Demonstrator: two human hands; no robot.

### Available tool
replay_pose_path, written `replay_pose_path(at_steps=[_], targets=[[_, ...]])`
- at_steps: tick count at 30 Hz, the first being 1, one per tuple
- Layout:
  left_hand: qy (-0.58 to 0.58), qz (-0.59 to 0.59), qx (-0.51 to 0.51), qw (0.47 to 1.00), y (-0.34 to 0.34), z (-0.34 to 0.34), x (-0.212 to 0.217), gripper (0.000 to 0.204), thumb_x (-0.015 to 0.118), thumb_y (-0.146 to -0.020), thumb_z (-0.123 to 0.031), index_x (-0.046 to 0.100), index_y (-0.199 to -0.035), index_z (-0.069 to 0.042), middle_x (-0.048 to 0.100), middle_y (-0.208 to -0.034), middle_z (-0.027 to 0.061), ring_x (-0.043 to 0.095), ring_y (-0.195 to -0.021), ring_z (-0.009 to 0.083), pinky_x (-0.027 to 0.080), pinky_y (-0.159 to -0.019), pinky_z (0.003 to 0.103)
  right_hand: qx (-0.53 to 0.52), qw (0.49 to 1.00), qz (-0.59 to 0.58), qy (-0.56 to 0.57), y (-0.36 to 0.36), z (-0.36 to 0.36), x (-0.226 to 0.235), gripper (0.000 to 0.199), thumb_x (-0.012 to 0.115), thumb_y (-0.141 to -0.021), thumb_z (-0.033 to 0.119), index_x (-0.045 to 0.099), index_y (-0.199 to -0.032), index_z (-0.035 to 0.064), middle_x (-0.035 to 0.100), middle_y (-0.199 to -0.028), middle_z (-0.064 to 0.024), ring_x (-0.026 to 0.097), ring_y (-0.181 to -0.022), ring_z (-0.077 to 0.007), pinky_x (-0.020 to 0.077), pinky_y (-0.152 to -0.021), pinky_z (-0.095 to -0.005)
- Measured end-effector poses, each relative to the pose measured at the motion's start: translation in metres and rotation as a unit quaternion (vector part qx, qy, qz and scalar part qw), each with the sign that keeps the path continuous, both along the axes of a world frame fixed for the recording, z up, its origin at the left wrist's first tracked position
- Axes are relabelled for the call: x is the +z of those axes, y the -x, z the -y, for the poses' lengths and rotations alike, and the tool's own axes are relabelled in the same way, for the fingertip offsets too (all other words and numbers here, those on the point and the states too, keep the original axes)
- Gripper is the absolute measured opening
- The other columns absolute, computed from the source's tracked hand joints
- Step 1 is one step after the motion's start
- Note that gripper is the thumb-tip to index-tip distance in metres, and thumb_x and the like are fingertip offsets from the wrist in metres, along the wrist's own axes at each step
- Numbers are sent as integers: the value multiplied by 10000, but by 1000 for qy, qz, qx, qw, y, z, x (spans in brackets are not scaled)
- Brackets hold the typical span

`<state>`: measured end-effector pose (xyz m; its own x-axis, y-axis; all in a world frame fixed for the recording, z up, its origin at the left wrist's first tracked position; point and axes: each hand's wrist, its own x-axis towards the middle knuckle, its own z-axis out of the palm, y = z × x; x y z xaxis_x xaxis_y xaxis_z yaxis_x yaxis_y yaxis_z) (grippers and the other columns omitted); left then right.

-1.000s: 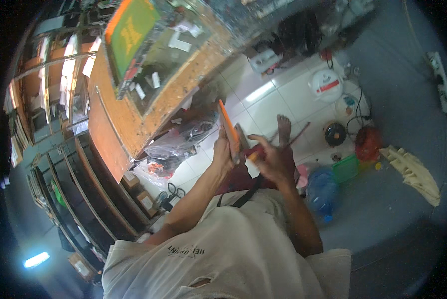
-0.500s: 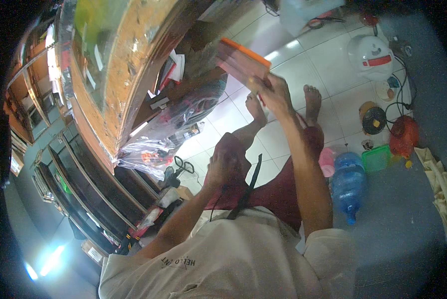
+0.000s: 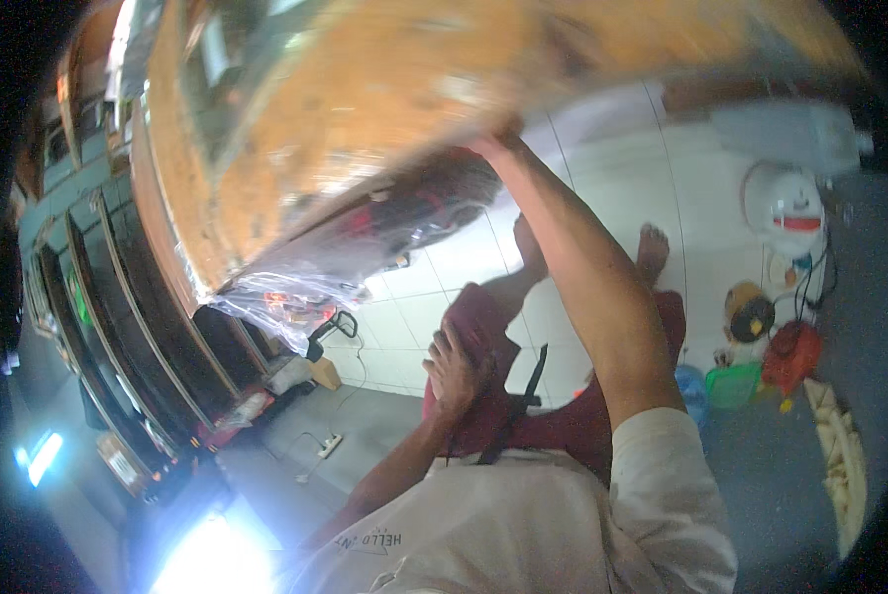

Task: The person applies ink to a screen using a squeegee, wipes the edges of the screen frame with a cloth, and cleans the squeegee tool.

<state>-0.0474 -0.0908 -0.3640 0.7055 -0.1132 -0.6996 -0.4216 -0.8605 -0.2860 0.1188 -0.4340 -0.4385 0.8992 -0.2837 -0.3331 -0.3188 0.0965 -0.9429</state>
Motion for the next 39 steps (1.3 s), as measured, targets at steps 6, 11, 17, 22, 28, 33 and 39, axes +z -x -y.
replay_pose_path(at_steps=[6, 11, 17, 22, 28, 33, 39], targets=[[13, -8, 86, 996, -4, -12, 10, 1067, 694, -800, -576, 201, -1524, 34, 424, -1359, 242, 467, -1212, 374, 411, -927, 543, -1, 990, -70, 123, -11, -2, -16, 538, 700, -816, 587, 683, -943, 65, 635, -678, -45, 605, -596, -148, 493, -558, -336], [35, -62, 142, 987, -17, -16, 20, 1047, 721, -804, -520, 198, -1520, 38, 417, -1351, 235, 447, -1233, 373, 401, -937, 536, -49, 944, -198, 259, 63, 16, -26, 502, 687, -834, 553, 678, -922, 59, 634, -674, -50, 613, -602, -156, 497, -564, -343], [50, -87, 181, 978, -8, -22, 17, 1057, 727, -797, -513, 192, -1517, 44, 413, -1333, 238, 442, -1225, 380, 394, -930, 550, -33, 877, -336, 341, 138, 18, -15, 462, 671, -855, 513, 673, -897, 53, 634, -670, -56, 623, -609, -166, 501, -572, -353], [72, -198, 229, 950, -22, -38, 15, 1090, 693, -805, -545, 124, -1540, 24, 265, -1498, 339, 285, -1397, 482, 257, -1065, 682, -40, 848, -396, 350, 155, -8, -12, 432, 658, -872, 479, 668, -877, 47, 633, -667, -62, 631, -615, -174, 505, -579, -360], [111, -278, 196, 934, -43, -51, 38, 962, 600, -880, -583, 197, -1540, -10, 305, -1498, 329, 324, -1386, 489, 276, -1076, 659, -4, 846, -400, 353, 108, -36, -26, 401, 642, -893, 439, 663, -852, 41, 633, -663, -68, 641, -622, -184, 510, -587, -370], [105, -497, 246, 825, -144, 19, 127, 663, 479, -1007, -477, 398, -1461, 0, 481, -1403, 253, 459, -1336, 344, 378, -1087, 452, -6, 847, -412, 335, 70, -51, -33, 380, 629, -910, 405, 659, -832, 35, 633, -660, -73, 649, -628, -192, 513, -594, -378], [388, -640, 146, 647, -215, 95, 272, 588, 372, -1064, -452, 462, -1439, -9, 481, -1437, 200, 438, -1370, 271, 353, -1114, 380, -78, 853, -413, 308, 131, -26, 24, 361, 613, -931, 365, 653, -807, 28, 632, -656, -79, 659, -635, -202, 518, -602, -387]])
